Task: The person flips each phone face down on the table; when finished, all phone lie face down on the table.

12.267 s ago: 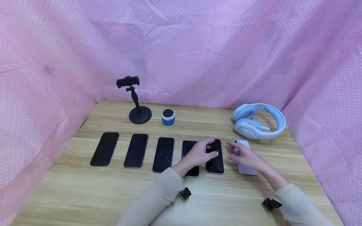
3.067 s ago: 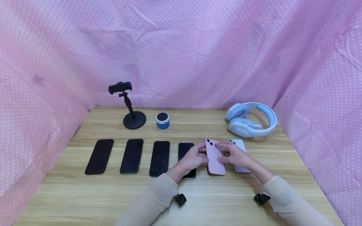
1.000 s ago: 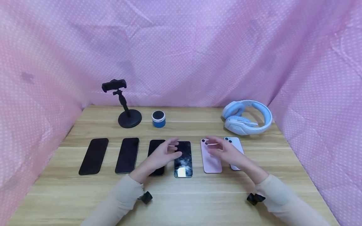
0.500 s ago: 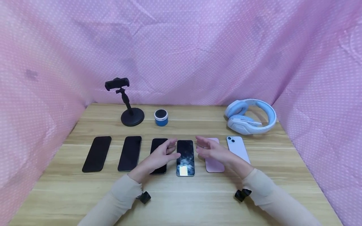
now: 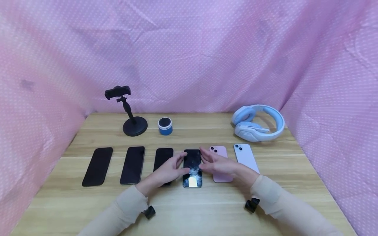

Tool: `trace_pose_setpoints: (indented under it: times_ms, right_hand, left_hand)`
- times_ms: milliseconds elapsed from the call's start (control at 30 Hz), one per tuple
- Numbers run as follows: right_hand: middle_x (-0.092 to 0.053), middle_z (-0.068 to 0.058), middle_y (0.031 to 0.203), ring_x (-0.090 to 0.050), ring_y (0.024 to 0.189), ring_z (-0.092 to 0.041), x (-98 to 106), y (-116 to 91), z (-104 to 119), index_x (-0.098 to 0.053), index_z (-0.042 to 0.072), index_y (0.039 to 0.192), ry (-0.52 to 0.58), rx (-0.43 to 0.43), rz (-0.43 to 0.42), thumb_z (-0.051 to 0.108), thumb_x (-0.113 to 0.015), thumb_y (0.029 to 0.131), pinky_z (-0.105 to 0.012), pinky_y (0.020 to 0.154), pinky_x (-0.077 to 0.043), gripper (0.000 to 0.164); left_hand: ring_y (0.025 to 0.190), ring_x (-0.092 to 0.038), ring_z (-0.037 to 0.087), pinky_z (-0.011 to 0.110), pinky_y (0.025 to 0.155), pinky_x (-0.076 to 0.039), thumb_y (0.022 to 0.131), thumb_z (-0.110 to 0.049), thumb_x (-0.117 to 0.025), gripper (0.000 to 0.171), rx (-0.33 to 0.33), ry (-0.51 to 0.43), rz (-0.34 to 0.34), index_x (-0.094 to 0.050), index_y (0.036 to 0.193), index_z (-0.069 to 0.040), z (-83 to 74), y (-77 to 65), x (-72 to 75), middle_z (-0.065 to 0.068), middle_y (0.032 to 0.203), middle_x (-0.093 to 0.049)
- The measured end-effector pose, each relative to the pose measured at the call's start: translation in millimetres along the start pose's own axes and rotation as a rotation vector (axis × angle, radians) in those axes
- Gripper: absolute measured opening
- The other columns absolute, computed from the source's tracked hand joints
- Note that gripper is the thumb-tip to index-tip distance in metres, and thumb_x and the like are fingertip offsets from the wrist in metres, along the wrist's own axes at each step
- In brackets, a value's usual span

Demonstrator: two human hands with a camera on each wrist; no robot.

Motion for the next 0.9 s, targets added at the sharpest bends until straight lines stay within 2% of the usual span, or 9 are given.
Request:
trace_pose_setpoints:
  times_ms: [133,233,400,600,900]
  right_hand:
    - [0.005,-0.007,0.170,0.000,0.154,-0.022,-7,0,-6,0.003,0.019,0.164,0.019,-0.032,0.022,0.019,-0.065,0.100,-0.047,0.121,-0.022,0.093]
    - [0.006,-0.006,0.170,0.001,0.154,-0.022,-8,0,-8,0.001,0.022,0.164,0.014,-0.052,0.006,0.019,-0.065,0.100,-0.048,0.121,-0.023,0.093]
    - [0.004,-0.006,0.170,0.000,0.154,-0.024,-7,1,-8,0.000,0.021,0.164,0.007,-0.051,-0.019,0.017,-0.062,0.102,-0.050,0.120,-0.023,0.088]
    - [0.006,-0.009,0.170,0.002,0.154,-0.024,-8,0,-8,0.000,0.021,0.164,0.041,-0.059,-0.014,0.014,-0.061,0.102,-0.049,0.120,-0.023,0.088]
    - [0.007,-0.010,0.169,-0.001,0.154,-0.026,-3,-1,3,-0.005,0.020,0.165,0.106,-0.052,0.031,0.018,-0.061,0.103,-0.047,0.117,-0.032,0.084]
  left_hand:
    - [0.151,-0.018,0.028,0.043,0.121,-0.020,0.099,-0.014,-0.069,0.069,0.024,-0.024,-0.016,-0.033,0.156,-0.002,6.2,-1.4,-6.0,0.019,0.165,-0.019]
    - [0.152,-0.016,0.026,0.043,0.121,-0.020,0.098,-0.013,-0.069,0.068,0.025,-0.018,-0.021,-0.034,0.155,-0.003,6.6,-2.3,-8.0,0.019,0.166,-0.016]
    - [0.152,-0.013,0.025,0.043,0.122,-0.019,0.097,-0.014,-0.070,0.068,0.023,-0.008,-0.031,-0.035,0.155,-0.004,3.9,-2.4,-8.8,0.017,0.168,-0.012]
    - [0.153,-0.011,0.025,0.046,0.120,-0.024,0.097,-0.013,-0.070,0.068,0.033,-0.032,-0.019,-0.035,0.155,-0.005,6.0,-2.4,-9.6,0.015,0.169,-0.009]
    - [0.152,-0.015,0.027,0.044,0.122,-0.020,0.098,-0.015,-0.070,0.068,0.028,0.017,-0.015,-0.034,0.155,-0.004,-2.1,-1.8,-8.0,0.018,0.167,-0.016]
Point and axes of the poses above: each hand's wrist, its own y-axis towards the middle knuckle, its own x-axis out of the back of the hand, z = x × y, the point moved 9 cm from there along y, towards the middle knuckle
